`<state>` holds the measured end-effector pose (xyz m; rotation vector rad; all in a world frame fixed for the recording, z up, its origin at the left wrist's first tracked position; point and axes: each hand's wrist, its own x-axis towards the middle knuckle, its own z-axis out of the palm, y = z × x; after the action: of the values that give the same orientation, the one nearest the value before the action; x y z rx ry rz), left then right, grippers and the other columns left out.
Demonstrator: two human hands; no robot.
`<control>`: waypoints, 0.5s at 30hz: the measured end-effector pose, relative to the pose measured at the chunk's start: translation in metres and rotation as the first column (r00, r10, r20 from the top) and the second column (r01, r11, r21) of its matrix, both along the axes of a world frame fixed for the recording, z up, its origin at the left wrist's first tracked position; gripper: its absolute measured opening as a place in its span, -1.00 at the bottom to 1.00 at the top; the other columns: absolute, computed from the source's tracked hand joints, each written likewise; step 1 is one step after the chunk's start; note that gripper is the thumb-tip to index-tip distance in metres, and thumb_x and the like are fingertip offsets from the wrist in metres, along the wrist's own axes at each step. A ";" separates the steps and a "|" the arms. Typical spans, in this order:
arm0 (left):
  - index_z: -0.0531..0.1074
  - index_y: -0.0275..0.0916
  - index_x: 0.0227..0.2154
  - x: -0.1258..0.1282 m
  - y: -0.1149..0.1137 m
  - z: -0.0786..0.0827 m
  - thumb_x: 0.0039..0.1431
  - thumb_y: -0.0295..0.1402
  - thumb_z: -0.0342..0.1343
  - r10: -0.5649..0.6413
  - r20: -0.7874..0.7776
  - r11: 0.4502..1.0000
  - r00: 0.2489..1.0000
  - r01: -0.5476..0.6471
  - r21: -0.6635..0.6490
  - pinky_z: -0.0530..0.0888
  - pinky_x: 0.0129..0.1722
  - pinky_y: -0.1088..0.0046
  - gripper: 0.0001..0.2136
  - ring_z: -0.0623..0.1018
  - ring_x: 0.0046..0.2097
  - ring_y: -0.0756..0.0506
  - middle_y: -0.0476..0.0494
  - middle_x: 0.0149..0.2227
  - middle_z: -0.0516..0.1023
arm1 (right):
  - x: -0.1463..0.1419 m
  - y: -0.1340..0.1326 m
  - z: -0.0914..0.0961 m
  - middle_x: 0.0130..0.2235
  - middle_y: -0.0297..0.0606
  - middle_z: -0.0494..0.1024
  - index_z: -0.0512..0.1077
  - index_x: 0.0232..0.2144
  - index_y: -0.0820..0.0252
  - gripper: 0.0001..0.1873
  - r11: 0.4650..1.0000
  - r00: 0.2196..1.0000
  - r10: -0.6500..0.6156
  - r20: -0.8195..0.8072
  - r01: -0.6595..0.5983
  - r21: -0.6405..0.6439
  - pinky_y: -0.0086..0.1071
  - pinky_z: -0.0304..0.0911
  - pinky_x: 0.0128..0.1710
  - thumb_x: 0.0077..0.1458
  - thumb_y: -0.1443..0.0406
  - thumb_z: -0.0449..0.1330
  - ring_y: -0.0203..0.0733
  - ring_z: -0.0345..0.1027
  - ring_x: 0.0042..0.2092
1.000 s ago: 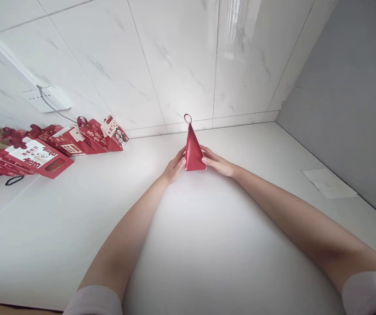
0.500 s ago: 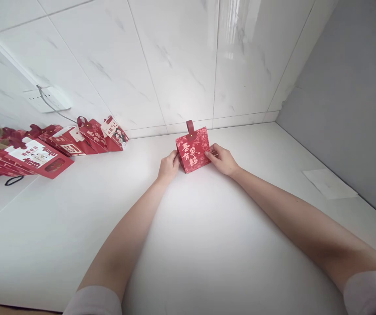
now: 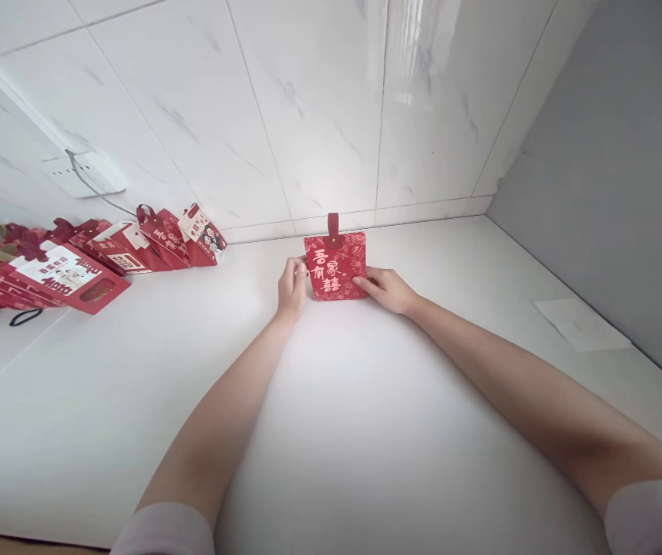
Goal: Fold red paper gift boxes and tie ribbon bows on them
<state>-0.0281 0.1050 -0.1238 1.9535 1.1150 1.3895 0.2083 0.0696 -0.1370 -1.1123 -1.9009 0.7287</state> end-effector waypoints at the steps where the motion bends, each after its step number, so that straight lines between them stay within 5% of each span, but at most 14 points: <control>1: 0.33 -0.19 -0.19 0.001 0.000 0.000 0.31 -0.04 -0.17 -0.061 0.011 0.998 0.998 0.061 -0.004 0.42 -0.04 0.30 -0.66 0.50 -0.02 -0.13 -0.19 -0.01 0.50 | 0.000 0.001 -0.001 -0.28 -0.24 0.52 0.43 -0.32 0.09 -0.57 1.000 1.000 -0.006 -0.024 0.006 0.003 -0.16 0.31 -0.17 0.21 -0.08 -0.01 -0.04 0.41 -0.25; 4: 0.33 -0.22 -0.05 0.002 0.001 -0.001 0.26 -0.02 -0.04 -0.217 0.041 0.969 0.975 0.221 -0.114 0.42 0.00 0.28 -0.61 0.49 0.01 -0.18 -0.22 0.02 0.48 | 0.003 0.005 -0.002 -0.07 -0.16 0.43 0.41 -0.38 0.09 -0.61 0.994 0.990 -0.073 -0.123 0.083 0.078 -0.10 0.25 0.04 0.13 -0.08 0.12 0.00 0.35 -0.03; 8: 0.33 -0.24 0.01 0.004 0.003 -0.003 0.24 -0.04 0.01 -0.242 0.053 0.950 0.969 0.248 -0.191 0.41 0.00 0.28 -0.57 0.48 0.02 -0.19 -0.24 0.03 0.47 | 0.008 0.010 -0.001 0.21 -0.20 0.21 0.40 -0.35 0.06 -0.65 0.995 0.960 -0.093 -0.263 0.100 0.013 -0.04 -0.10 0.28 0.09 -0.06 0.18 0.03 0.01 0.28; 12: 0.36 -0.25 -0.04 0.005 0.002 -0.003 0.27 -0.01 -0.07 -0.218 -0.028 0.968 0.975 0.213 -0.133 0.39 0.01 0.30 -0.58 0.48 -0.02 -0.17 -0.22 -0.03 0.49 | 0.008 0.012 -0.001 -0.12 -0.24 0.47 0.32 -0.35 0.09 -0.64 0.973 0.887 0.064 -0.458 -0.158 -0.171 -0.13 0.18 0.06 0.11 -0.06 0.16 -0.08 0.34 -0.05; 15: 0.38 -0.25 -0.07 0.005 0.003 -0.004 0.29 0.01 -0.13 -0.193 -0.050 0.976 0.980 0.186 -0.114 0.38 0.00 0.32 -0.56 0.48 -0.04 -0.15 -0.22 -0.06 0.50 | 0.005 0.014 -0.003 -0.32 -0.35 0.44 0.27 -0.40 0.11 -0.60 0.963 0.868 0.077 -0.490 -0.193 -0.190 -0.27 0.23 -0.09 0.12 -0.07 0.14 -0.21 0.32 -0.24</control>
<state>-0.0230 0.1076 -0.1275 1.9780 0.9807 1.1521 0.2132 0.0833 -0.1403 -0.8349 -1.4994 1.2131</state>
